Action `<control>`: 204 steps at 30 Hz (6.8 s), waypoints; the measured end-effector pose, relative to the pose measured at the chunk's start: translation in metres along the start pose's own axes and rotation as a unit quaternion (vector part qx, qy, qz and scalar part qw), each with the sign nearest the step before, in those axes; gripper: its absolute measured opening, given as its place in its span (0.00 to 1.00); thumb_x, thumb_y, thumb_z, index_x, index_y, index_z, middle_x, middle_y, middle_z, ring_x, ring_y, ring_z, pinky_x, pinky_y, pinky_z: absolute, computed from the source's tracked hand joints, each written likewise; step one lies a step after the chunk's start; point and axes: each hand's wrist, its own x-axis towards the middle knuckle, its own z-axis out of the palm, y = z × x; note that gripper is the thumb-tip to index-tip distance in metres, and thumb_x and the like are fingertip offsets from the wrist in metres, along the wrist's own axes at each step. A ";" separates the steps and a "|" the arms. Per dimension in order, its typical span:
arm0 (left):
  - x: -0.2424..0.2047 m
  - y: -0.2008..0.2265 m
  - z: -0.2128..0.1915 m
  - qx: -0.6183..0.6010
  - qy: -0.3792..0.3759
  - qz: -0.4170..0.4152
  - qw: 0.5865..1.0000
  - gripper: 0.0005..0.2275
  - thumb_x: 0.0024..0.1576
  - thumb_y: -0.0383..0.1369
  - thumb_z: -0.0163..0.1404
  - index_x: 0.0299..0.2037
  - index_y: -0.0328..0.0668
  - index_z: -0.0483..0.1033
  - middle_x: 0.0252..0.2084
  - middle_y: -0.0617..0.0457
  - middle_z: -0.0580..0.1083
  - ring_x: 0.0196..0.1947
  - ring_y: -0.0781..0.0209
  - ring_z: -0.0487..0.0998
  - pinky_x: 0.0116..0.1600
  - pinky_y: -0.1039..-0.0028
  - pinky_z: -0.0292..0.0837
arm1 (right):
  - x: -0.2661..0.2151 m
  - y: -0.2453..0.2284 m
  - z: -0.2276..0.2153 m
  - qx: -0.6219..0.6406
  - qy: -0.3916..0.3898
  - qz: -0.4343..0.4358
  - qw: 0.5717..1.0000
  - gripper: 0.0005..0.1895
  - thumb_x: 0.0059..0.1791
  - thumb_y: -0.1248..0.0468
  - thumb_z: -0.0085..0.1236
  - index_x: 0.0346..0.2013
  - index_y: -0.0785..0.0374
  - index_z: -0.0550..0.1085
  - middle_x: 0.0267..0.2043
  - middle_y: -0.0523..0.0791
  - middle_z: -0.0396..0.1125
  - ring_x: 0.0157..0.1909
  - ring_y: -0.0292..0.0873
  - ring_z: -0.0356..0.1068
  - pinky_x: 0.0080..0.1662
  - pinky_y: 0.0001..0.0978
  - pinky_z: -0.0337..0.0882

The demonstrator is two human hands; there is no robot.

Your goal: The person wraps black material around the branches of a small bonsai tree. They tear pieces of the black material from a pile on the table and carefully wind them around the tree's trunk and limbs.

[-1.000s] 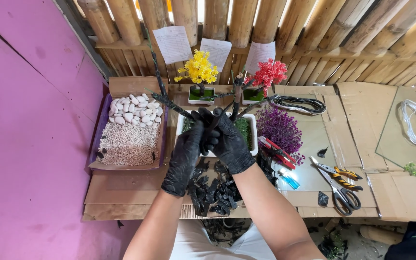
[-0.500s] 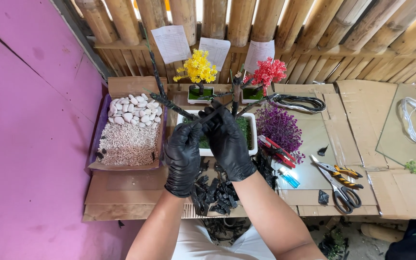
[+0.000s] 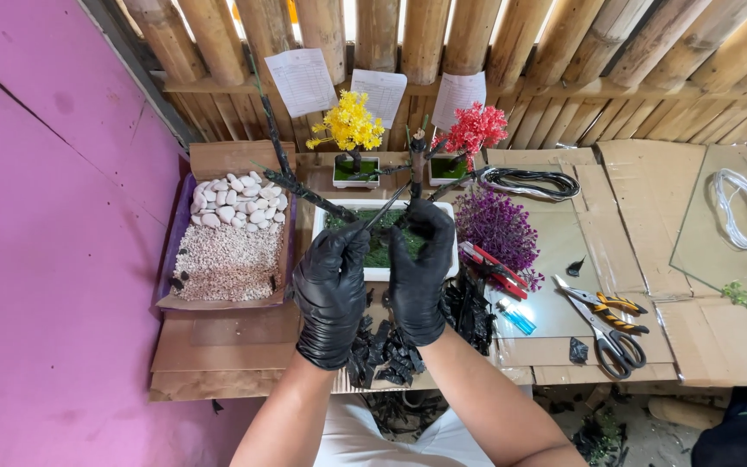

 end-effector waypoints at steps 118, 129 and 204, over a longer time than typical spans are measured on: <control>0.077 -0.076 0.129 -0.312 -0.124 -0.629 0.701 0.18 0.47 0.35 0.62 0.49 0.51 0.77 0.47 0.52 0.80 0.48 0.46 0.82 0.53 0.57 0.78 | 0.196 -0.022 0.013 0.050 -0.537 0.068 0.840 0.10 0.51 0.61 0.63 0.41 0.65 0.81 0.50 0.53 0.74 0.54 0.44 0.72 0.55 0.31 0.71; 0.067 -0.099 0.127 -0.568 -0.112 -0.609 0.542 0.13 0.54 0.22 0.61 0.48 0.35 0.76 0.49 0.36 0.78 0.50 0.37 0.80 0.53 0.44 0.79 | 0.220 0.024 0.018 -0.049 -0.724 -0.075 0.684 0.23 0.59 0.66 0.43 0.63 0.84 0.61 0.70 0.60 0.57 0.72 0.47 0.51 0.69 0.23 0.48; -0.023 -0.001 0.098 -0.310 0.115 -0.126 0.935 0.07 0.53 0.23 0.64 0.38 0.37 0.80 0.39 0.48 0.73 0.45 0.57 0.77 0.54 0.66 0.74 | 0.055 0.019 -0.013 -0.162 0.049 -0.277 0.946 0.08 0.47 0.68 0.69 0.40 0.57 0.79 0.46 0.46 0.65 0.54 0.54 0.65 0.57 0.44 0.68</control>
